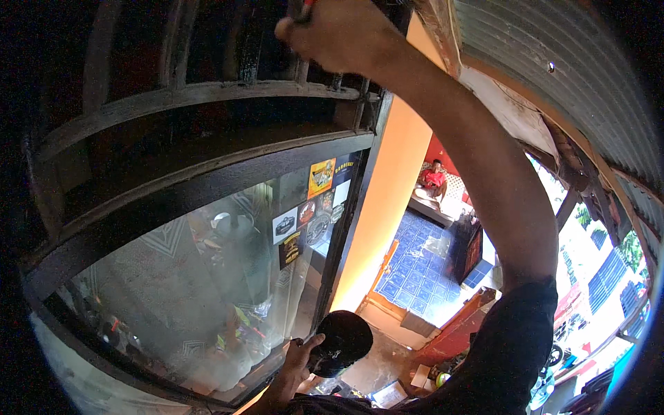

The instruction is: The person uses a brush to apply black paint to the wooden frame and slats above a glass door, occasionally dipping the brush into a small container held in the other hand.

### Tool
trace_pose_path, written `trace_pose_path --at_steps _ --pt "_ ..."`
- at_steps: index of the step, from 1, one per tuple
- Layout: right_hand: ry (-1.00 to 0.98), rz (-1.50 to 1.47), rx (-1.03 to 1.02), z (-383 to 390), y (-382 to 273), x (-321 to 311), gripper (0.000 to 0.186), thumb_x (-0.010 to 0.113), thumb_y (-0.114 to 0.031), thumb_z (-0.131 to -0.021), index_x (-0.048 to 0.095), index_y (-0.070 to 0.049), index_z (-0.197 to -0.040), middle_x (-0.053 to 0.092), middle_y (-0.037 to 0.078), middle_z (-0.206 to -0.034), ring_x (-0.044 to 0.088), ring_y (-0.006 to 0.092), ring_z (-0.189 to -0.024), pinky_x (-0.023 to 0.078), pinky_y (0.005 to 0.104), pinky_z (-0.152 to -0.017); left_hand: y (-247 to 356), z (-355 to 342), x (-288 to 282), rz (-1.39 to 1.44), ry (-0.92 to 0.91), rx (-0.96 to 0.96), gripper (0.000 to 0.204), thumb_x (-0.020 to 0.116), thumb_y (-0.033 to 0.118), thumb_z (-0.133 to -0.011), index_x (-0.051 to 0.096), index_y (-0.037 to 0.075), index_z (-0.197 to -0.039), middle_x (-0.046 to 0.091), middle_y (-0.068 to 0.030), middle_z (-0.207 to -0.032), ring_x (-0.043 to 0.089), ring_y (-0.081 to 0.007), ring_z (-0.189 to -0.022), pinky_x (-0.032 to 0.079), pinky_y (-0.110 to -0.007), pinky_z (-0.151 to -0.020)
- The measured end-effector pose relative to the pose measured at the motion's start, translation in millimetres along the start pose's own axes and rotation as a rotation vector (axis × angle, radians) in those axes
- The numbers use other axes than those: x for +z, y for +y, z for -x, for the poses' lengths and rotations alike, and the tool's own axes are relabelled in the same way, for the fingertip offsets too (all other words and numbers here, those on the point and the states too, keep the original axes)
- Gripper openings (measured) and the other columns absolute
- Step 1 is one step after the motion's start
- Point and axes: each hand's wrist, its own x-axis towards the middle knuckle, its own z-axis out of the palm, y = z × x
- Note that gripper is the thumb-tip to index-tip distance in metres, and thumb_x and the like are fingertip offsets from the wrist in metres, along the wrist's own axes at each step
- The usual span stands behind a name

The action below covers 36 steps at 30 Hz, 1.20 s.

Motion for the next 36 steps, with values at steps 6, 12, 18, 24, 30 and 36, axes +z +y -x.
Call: trace_pose_path --at_steps 6,12,18,24,30,36 --pt "0.252 0.367 -0.294 -13.4 -5.2 -5.3 0.012 0.059 -0.005 -0.086 0.047 -0.001 -0.085 0.052 0.019 -0.066 0.052 0.0332 -0.061 0.044 0.0404 -0.061 0.9 4.4 5.7 0.004 0.079 0.027 0.050 0.085 0.020 -0.068 0.060 -0.001 -0.105 0.067 -0.0146 -0.093 0.069 -0.0253 -0.078 0.058 -0.037 -0.070" --pt "-0.258 0.342 -0.237 6.8 -2.6 -13.7 0.011 0.060 0.001 -0.085 0.051 -0.001 -0.091 0.055 0.012 -0.066 0.051 0.0232 -0.060 0.043 0.0334 -0.058 -8.6 -10.1 -8.7 -0.040 0.020 -0.066 0.063 0.088 0.023 -0.066 0.054 -0.005 -0.111 0.065 -0.0171 -0.096 0.067 -0.0262 -0.085 0.056 -0.038 -0.078" --pt "-0.105 0.061 -0.192 4.7 -0.1 -18.1 0.006 0.059 -0.002 -0.085 0.052 -0.002 -0.084 0.048 -0.002 -0.067 0.044 0.0070 -0.063 0.039 0.0257 -0.057 -7.9 -10.4 -7.2 -0.105 0.084 -0.055 0.085 0.090 0.028 -0.062 0.041 -0.009 -0.121 0.060 -0.0198 -0.103 0.066 -0.0285 -0.088 0.056 -0.037 -0.079" --pt "-0.171 -0.128 0.063 5.0 -5.2 -5.4 0.017 0.048 -0.011 -0.091 0.054 -0.003 -0.078 0.050 0.002 -0.063 0.049 0.0110 -0.057 0.040 0.0288 -0.052 -1.4 -3.3 2.9 -0.116 0.137 -0.047 0.091 0.091 0.030 -0.061 0.038 -0.011 -0.123 0.057 -0.0217 -0.106 0.064 -0.0278 -0.093 0.055 -0.039 -0.080" --pt "0.046 0.289 -0.312 -1.1 -2.1 -5.4 0.012 0.050 -0.008 -0.084 0.052 -0.001 -0.075 0.047 0.013 -0.055 0.051 0.0196 -0.050 0.041 0.0359 -0.051 -4.3 -10.8 0.6 -0.113 0.101 -0.069 0.072 0.089 0.027 -0.064 0.051 -0.006 -0.115 0.062 -0.0159 -0.097 0.064 -0.0231 -0.092 0.053 -0.035 -0.079" --pt "0.066 0.282 -0.240 2.6 -10.8 -2.2 0.016 0.050 -0.009 -0.084 0.053 0.001 -0.073 0.048 0.014 -0.054 0.049 0.0230 -0.048 0.041 0.0392 -0.051 6.3 4.4 5.4 -0.109 0.041 0.004 0.063 0.089 0.028 -0.064 0.057 -0.003 -0.108 0.065 -0.0159 -0.093 0.065 -0.0220 -0.087 0.053 -0.035 -0.080"
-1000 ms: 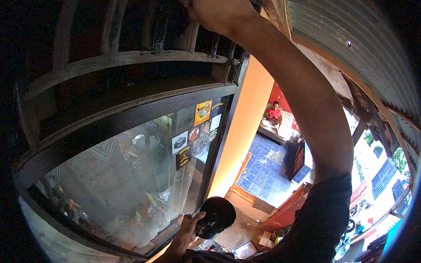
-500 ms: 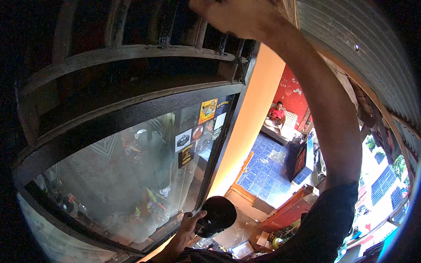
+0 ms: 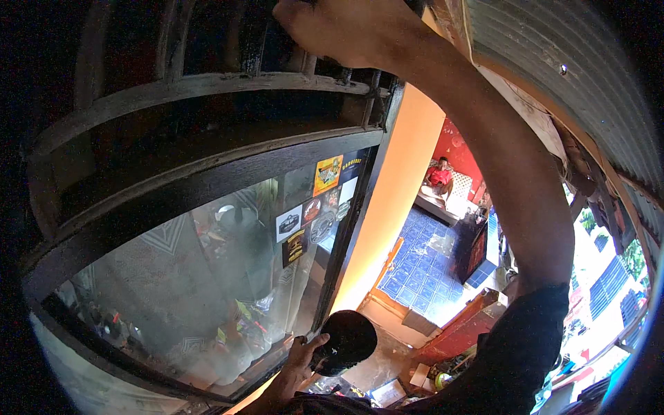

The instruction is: The person uses a brush to apply black paint to the wooden frame and slats above a glass door, occasionally dipping the brush into a small container held in the other hand.

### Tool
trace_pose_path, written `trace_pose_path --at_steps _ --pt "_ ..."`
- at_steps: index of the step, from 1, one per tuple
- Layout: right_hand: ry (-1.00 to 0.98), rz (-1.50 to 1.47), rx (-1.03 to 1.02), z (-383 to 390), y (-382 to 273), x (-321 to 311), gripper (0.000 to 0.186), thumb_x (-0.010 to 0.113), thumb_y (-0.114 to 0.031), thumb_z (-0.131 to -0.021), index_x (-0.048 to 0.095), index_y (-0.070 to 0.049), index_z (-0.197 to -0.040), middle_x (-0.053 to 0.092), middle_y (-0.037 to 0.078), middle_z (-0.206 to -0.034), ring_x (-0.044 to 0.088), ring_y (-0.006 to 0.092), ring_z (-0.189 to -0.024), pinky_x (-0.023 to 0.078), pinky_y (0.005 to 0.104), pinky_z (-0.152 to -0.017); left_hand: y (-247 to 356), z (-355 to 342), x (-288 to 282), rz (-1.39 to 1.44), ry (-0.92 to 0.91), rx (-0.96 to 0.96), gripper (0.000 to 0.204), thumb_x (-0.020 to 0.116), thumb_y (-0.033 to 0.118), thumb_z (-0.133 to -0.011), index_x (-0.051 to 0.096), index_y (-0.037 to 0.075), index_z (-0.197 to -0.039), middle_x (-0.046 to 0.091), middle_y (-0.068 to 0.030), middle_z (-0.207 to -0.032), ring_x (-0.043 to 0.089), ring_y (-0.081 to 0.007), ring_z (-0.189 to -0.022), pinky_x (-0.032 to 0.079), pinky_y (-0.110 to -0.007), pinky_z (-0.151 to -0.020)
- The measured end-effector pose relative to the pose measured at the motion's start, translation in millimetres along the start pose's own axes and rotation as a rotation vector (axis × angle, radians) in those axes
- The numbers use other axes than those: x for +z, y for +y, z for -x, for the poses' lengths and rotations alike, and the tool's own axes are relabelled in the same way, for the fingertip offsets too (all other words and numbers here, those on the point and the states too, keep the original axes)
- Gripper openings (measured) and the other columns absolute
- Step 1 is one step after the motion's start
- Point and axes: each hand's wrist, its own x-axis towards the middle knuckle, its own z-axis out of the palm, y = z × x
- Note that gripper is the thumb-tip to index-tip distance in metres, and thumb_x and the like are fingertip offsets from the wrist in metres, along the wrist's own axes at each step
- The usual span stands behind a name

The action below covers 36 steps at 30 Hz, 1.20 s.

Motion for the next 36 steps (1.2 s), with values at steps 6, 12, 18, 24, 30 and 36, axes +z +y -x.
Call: trace_pose_path --at_steps 6,12,18,24,30,36 --pt "-0.058 -0.200 0.242 2.8 -0.2 1.7 0.021 0.049 -0.011 -0.088 0.054 -0.001 -0.069 0.048 0.005 -0.056 0.048 0.0122 -0.052 0.039 0.0323 -0.051 -0.2 -4.5 0.9 -0.001 0.043 -0.040 0.074 0.089 0.027 -0.064 0.049 -0.006 -0.116 0.063 -0.0162 -0.099 0.066 -0.0242 -0.085 0.054 -0.036 -0.079" --pt "-0.192 -0.066 0.207 -5.3 -34.5 -16.4 0.020 0.048 -0.011 -0.086 0.052 0.000 -0.070 0.046 0.009 -0.055 0.048 0.0147 -0.053 0.040 0.0332 -0.053 -17.1 -21.7 -5.0 -0.049 -0.010 -0.039 0.090 0.091 0.033 -0.060 0.041 -0.007 -0.123 0.058 -0.0195 -0.108 0.064 -0.0265 -0.093 0.054 -0.037 -0.081" --pt "-0.305 -0.153 0.288 -7.1 -32.0 -11.4 0.022 0.045 -0.011 -0.088 0.053 -0.001 -0.070 0.047 0.009 -0.055 0.049 0.0159 -0.052 0.041 0.0342 -0.053 -12.9 -10.1 -5.1 0.087 -0.140 -0.043 0.104 0.092 0.034 -0.059 0.030 -0.013 -0.128 0.053 -0.0253 -0.114 0.063 -0.0294 -0.095 0.054 -0.039 -0.081" --pt "0.204 0.227 -0.321 9.7 -26.8 -6.7 0.013 0.048 -0.007 -0.086 0.051 -0.001 -0.075 0.053 0.014 -0.063 0.053 0.0222 -0.057 0.042 0.0360 -0.056 -2.6 -5.4 -9.3 -0.054 0.077 -0.094 0.102 0.092 0.033 -0.058 0.031 -0.015 -0.125 0.054 -0.0255 -0.109 0.063 -0.0287 -0.092 0.054 -0.039 -0.080" --pt "-0.459 0.159 -0.043 -1.8 -21.0 -24.1 0.004 0.051 -0.002 -0.084 0.050 -0.001 -0.088 0.048 0.013 -0.065 0.054 0.0233 -0.062 0.043 0.0403 -0.060 -1.4 -11.9 -15.7 -0.042 0.057 -0.084 0.096 0.092 0.029 -0.059 0.033 -0.013 -0.124 0.054 -0.0231 -0.109 0.064 -0.0280 -0.089 0.055 -0.038 -0.078" --pt "-0.615 -0.105 0.119 14.3 -16.1 -37.7 0.003 0.054 -0.001 -0.083 0.051 -0.001 -0.082 0.051 0.008 -0.064 0.048 0.0181 -0.060 0.042 0.0366 -0.059 11.3 5.8 -2.8 -0.064 0.084 -0.090 0.078 0.091 0.024 -0.062 0.043 -0.006 -0.116 0.058 -0.0189 -0.102 0.064 -0.0270 -0.086 0.057 -0.039 -0.072"
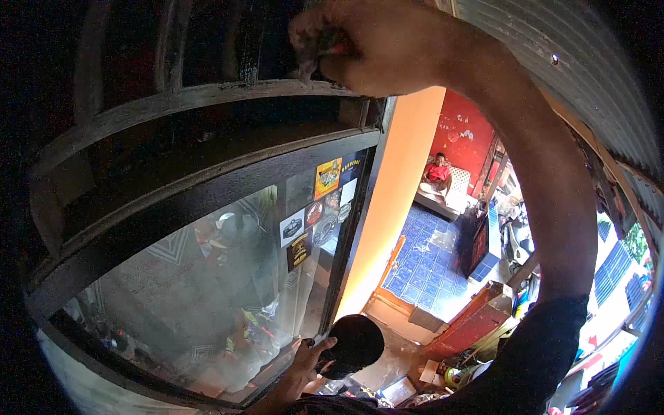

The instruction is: The person uses a brush to apply black paint to the wooden frame and slats above a glass door, occasionally dipping the brush into a small container held in the other hand.

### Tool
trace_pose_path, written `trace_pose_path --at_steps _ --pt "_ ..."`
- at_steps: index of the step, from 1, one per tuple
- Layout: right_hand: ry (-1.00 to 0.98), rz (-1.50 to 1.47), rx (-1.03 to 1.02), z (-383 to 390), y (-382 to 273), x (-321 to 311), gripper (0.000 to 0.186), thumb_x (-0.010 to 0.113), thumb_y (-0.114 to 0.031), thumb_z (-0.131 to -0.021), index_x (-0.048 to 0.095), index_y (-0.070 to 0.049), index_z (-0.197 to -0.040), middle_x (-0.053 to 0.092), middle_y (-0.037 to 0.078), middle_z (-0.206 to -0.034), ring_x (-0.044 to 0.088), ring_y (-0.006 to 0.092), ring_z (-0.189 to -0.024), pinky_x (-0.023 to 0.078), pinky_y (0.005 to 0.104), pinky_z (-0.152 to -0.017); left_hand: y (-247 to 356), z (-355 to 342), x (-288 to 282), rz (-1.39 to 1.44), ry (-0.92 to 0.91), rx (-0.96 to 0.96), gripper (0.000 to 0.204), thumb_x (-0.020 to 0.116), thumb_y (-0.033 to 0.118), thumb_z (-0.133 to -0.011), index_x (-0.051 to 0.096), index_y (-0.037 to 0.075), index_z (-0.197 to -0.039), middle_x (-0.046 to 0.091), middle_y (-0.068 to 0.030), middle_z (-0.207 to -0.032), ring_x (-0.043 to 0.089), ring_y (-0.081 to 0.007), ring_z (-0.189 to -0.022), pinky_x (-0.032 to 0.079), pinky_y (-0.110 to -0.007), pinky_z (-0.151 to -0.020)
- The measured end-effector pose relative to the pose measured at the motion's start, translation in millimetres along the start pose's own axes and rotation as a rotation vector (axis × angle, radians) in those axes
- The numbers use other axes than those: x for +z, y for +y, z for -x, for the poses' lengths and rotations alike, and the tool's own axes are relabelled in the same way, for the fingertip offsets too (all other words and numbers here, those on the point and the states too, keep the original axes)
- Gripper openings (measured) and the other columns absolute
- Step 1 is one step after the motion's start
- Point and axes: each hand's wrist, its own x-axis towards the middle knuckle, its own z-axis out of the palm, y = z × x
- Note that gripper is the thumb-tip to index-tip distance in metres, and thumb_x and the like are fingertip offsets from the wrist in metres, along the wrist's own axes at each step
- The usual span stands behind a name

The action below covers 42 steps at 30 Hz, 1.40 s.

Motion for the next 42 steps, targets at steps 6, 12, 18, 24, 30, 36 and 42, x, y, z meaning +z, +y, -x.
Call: trace_pose_path --at_steps 6,12,18,24,30,36,42 --pt "0.186 -0.039 0.103 -15.1 -5.0 2.9 0.007 0.052 0.000 -0.083 0.051 0.000 -0.076 0.048 0.006 -0.063 0.045 0.0150 -0.059 0.040 0.0329 -0.059 -7.1 -3.9 -3.1 -0.064 -0.076 -0.006 0.081 0.086 0.029 -0.068 0.040 -0.009 -0.122 0.057 -0.0207 -0.105 0.063 -0.0282 -0.090 0.057 -0.040 -0.071" --pt "0.226 0.210 -0.137 -12.1 7.8 6.0 0.007 0.048 0.006 -0.076 0.048 0.001 -0.071 0.045 0.010 -0.060 0.043 0.0173 -0.059 0.039 0.0337 -0.059 -21.0 -15.8 -14.8 -0.017 -0.072 -0.005 0.062 0.086 0.030 -0.068 0.056 -0.006 -0.109 0.061 -0.0166 -0.101 0.063 -0.0243 -0.086 0.056 -0.040 -0.068" --pt "0.175 0.055 -0.048 -1.0 -12.7 4.6 0.008 0.043 0.009 -0.070 0.049 0.005 -0.068 0.048 0.017 -0.056 0.047 0.0244 -0.055 0.042 0.0391 -0.059 -23.5 -21.8 -16.0 0.000 -0.043 0.000 0.100 0.093 0.033 -0.058 0.032 -0.008 -0.126 0.053 -0.0201 -0.105 0.062 -0.0273 -0.087 0.056 -0.038 -0.068" --pt "0.216 0.137 0.025 -6.5 -33.9 -1.3 0.012 0.044 0.009 -0.073 0.054 0.004 -0.068 0.053 0.013 -0.058 0.049 0.0201 -0.059 0.043 0.0382 -0.059 -30.9 -20.3 -19.7 0.016 -0.021 0.009 0.056 0.085 0.025 -0.069 0.057 -0.006 -0.107 0.065 -0.0146 -0.096 0.065 -0.0240 -0.080 0.056 -0.035 -0.069" --pt "0.243 0.158 0.207 -2.1 -23.2 -6.4 0.009 0.055 -0.004 -0.082 0.063 0.000 -0.084 0.060 0.011 -0.066 0.057 0.0200 -0.061 0.048 0.0343 -0.058 -23.3 -17.0 -25.3 0.030 -0.123 -0.009 0.103 0.092 0.029 -0.062 0.026 -0.009 -0.131 0.052 -0.0221 -0.108 0.063 -0.0292 -0.087 0.056 -0.039 -0.069" --pt "0.303 -0.217 0.067 11.9 -1.1 -4.1 0.016 0.058 -0.015 -0.093 0.063 0.000 -0.091 0.063 0.007 -0.071 0.059 0.0129 -0.056 0.050 0.0295 -0.048 -13.0 -3.7 -26.3 0.059 -0.063 -0.022 0.102 0.092 0.028 -0.060 0.027 -0.009 -0.130 0.055 -0.0229 -0.106 0.064 -0.0293 -0.086 0.056 -0.041 -0.075" --pt "0.526 0.061 0.087 -14.5 9.0 16.3 0.020 0.051 -0.018 -0.098 0.054 0.002 -0.099 0.063 0.011 -0.079 0.061 0.0196 -0.069 0.048 0.0384 -0.063 -4.0 2.9 -23.9 0.082 -0.071 0.036 0.095 0.091 0.026 -0.060 0.034 -0.008 -0.127 0.058 -0.0216 -0.104 0.065 -0.0285 -0.086 0.056 -0.040 -0.076"
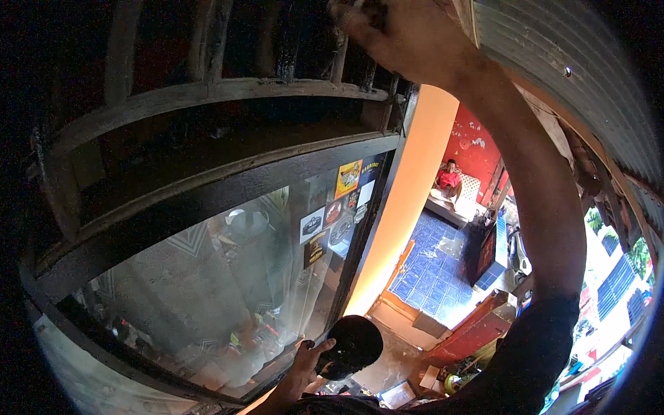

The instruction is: The person uses a brush to apply black paint to the wooden frame and slats above a glass door, occasionally dipping the brush into a small container held in the other hand.

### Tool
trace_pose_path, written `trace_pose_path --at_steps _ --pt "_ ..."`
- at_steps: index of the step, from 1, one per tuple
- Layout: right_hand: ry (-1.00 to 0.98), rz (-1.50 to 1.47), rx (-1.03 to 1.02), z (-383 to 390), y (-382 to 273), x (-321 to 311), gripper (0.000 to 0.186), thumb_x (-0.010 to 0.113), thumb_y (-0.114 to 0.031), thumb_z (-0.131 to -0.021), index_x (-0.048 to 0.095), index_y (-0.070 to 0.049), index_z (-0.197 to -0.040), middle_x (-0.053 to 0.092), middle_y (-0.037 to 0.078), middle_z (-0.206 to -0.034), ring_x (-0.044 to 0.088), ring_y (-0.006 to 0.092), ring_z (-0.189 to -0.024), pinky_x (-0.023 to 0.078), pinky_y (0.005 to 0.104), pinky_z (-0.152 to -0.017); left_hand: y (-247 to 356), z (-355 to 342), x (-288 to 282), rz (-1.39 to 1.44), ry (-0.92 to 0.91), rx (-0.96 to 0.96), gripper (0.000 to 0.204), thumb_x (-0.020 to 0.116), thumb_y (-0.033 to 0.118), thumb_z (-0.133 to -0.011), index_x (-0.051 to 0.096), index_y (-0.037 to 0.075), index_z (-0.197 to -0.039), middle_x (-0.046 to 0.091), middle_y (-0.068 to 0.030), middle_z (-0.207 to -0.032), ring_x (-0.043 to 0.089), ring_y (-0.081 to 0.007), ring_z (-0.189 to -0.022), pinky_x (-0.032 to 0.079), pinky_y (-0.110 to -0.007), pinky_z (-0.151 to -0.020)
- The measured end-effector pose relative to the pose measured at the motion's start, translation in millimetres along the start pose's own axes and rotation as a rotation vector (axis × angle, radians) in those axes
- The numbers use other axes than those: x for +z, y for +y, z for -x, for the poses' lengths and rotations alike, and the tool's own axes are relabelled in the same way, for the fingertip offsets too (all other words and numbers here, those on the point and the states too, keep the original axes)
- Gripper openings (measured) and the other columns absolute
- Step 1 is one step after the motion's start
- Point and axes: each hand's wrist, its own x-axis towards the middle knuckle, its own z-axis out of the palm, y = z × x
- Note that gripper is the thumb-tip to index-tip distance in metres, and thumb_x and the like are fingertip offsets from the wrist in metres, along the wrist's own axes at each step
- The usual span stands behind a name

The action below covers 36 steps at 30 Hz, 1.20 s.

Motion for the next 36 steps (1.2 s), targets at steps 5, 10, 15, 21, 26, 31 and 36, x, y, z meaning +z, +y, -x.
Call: trace_pose_path --at_steps 5,10,15,21,26,31,36 --pt "0.072 0.421 -0.336 -11.8 4.9 -2.9 0.014 0.053 -0.011 -0.095 0.054 0.001 -0.103 0.065 0.014 -0.081 0.063 0.0214 -0.069 0.049 0.0393 -0.067 -4.7 -8.8 -2.3 0.053 -0.017 0.012 0.098 0.091 0.028 -0.061 0.032 -0.011 -0.129 0.058 -0.0219 -0.107 0.065 -0.0285 -0.087 0.055 -0.040 -0.078" --pt "0.049 0.329 -0.538 10.4 16.2 14.1 0.021 0.064 -0.011 -0.091 0.062 -0.002 -0.110 0.067 0.005 -0.091 0.057 0.0091 -0.063 0.046 0.0272 -0.056 -5.2 -14.4 0.5 -0.027 0.062 -0.047 0.108 0.092 0.033 -0.059 0.027 -0.013 -0.132 0.055 -0.0228 -0.111 0.064 -0.0282 -0.090 0.054 -0.040 -0.080" --pt "0.041 -0.342 -0.135 15.3 25.6 11.8 0.030 0.063 -0.012 -0.093 0.057 -0.001 -0.121 0.067 0.006 -0.098 0.055 0.0082 -0.066 0.047 0.0250 -0.060 1.3 -4.5 10.0 0.028 -0.087 0.068 0.092 0.090 0.031 -0.063 0.036 -0.009 -0.127 0.059 -0.0188 -0.104 0.065 -0.0266 -0.089 0.055 -0.040 -0.076" --pt "0.151 0.592 -0.494 -8.5 29.3 -5.9 0.027 0.062 -0.014 -0.093 0.057 -0.004 -0.118 0.067 0.008 -0.092 0.061 0.0150 -0.073 0.048 0.0279 -0.074 -2.5 -7.2 12.0 -0.045 0.006 -0.028 0.085 0.089 0.029 -0.066 0.035 -0.006 -0.121 0.054 -0.0212 -0.106 0.063 -0.0284 -0.088 0.057 -0.042 -0.073" --pt "-0.003 0.327 -0.575 14.6 18.2 7.7 0.009 0.062 -0.011 -0.092 0.063 -0.003 -0.097 0.065 0.009 -0.083 0.062 0.0201 -0.073 0.048 0.0318 -0.069 -19.7 -16.8 6.8 -0.078 0.014 -0.026 0.095 0.092 0.041 -0.058 0.038 -0.006 -0.120 0.059 -0.0198 -0.099 0.066 -0.0255 -0.081 0.058 -0.038 -0.065" --pt "0.052 -0.238 0.045 14.2 25.4 3.8 0.032 0.058 -0.023 -0.097 0.054 -0.001 -0.120 0.065 0.005 -0.087 0.054 0.0094 -0.064 0.042 0.0231 -0.062 -20.3 -19.7 5.3 -0.076 0.013 -0.047 0.089 0.091 0.033 -0.062 0.036 -0.006 -0.120 0.055 -0.0183 -0.099 0.063 -0.0275 -0.083 0.058 -0.039 -0.068" --pt "0.118 -0.245 0.118 -1.3 36.0 -2.3 0.031 0.060 -0.024 -0.095 0.058 -0.001 -0.116 0.057 0.001 -0.070 0.048 0.0068 -0.058 0.037 0.0215 -0.056 -12.0 -10.4 7.7 -0.143 0.037 -0.041 0.082 0.090 0.031 -0.065 0.039 -0.005 -0.118 0.057 -0.0174 -0.095 0.064 -0.0267 -0.082 0.058 -0.037 -0.065"
